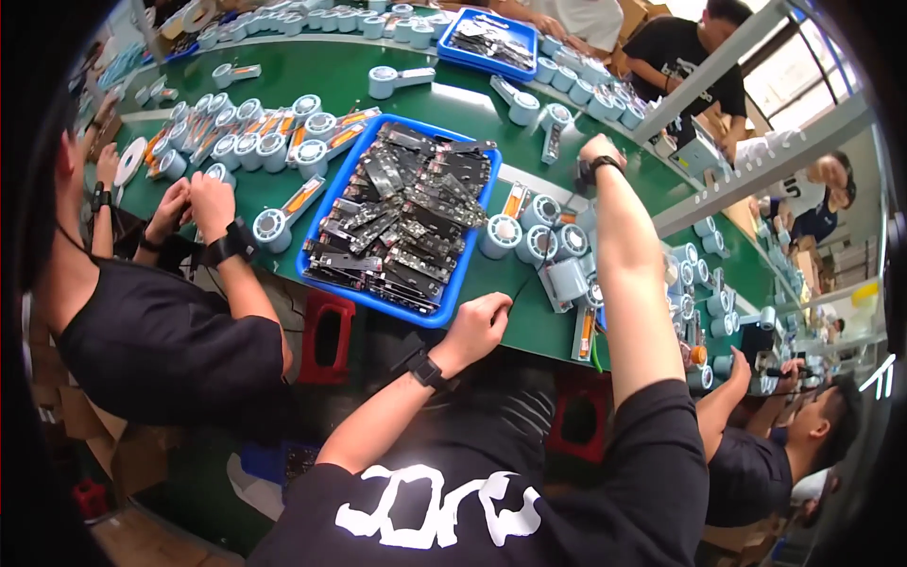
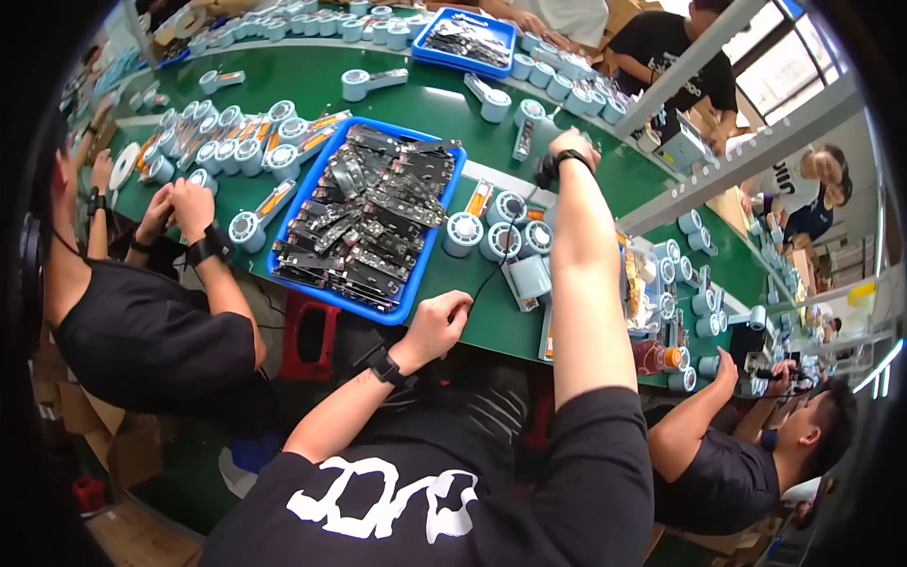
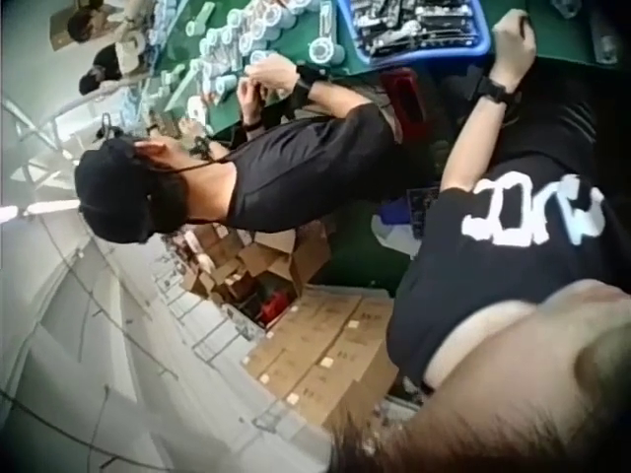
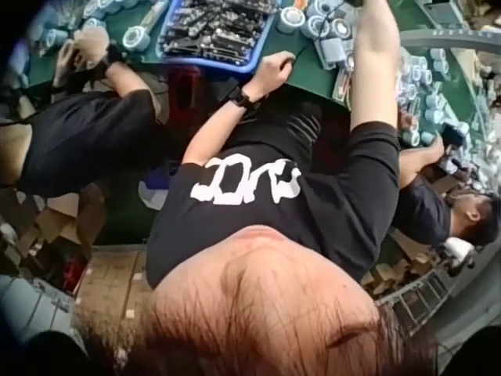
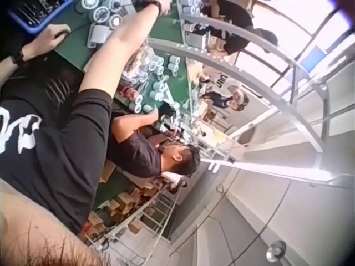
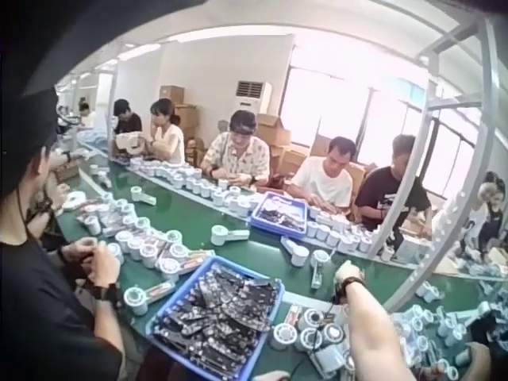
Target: The person picks up a battery and a circuit board, connects the wires to the board by hand, and presses the components into the housing of a handheld fan. After securing the parts, the person sets the assembled unit aside and reaches for another circuit board.
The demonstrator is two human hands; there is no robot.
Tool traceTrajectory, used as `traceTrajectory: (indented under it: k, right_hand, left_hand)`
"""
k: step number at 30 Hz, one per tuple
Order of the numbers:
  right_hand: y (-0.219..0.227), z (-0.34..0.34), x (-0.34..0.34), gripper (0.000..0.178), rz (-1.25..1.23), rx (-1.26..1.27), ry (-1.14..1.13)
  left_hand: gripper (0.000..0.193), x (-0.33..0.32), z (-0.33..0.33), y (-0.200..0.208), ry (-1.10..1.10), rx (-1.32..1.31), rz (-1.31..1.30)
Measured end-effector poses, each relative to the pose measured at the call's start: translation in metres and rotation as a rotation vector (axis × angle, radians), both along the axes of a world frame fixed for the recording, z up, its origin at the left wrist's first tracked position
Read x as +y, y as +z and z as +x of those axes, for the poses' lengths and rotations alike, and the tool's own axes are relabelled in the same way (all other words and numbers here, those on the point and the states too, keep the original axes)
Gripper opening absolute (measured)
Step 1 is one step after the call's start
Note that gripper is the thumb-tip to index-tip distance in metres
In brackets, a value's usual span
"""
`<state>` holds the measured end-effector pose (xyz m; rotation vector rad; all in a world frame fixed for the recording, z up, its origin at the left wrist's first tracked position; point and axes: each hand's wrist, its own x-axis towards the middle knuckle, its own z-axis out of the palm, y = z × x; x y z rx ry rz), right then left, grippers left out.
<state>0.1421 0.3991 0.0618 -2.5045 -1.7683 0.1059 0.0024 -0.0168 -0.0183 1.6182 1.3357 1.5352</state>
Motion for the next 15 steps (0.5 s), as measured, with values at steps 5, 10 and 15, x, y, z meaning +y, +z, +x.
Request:
traceTrajectory:
  k: [5,10,15]
  right_hand:
    - [0.091,0.027,-0.008,0.056,0.054,-0.136,0.481]
    - [0.142,-0.005,-0.219,0.048,0.276,0.422,0.939]
    - [0.095,0.005,-0.352,0.049,0.025,0.401,1.021]
  left_hand:
    - [0.011,-0.004,-0.003,0.026,-0.092,-0.031,0.033]
    - [0.018,-0.052,-0.091,0.078,0.037,0.323,0.215]
    - [0.018,-0.031,-0.158,0.082,0.249,0.747,0.177]
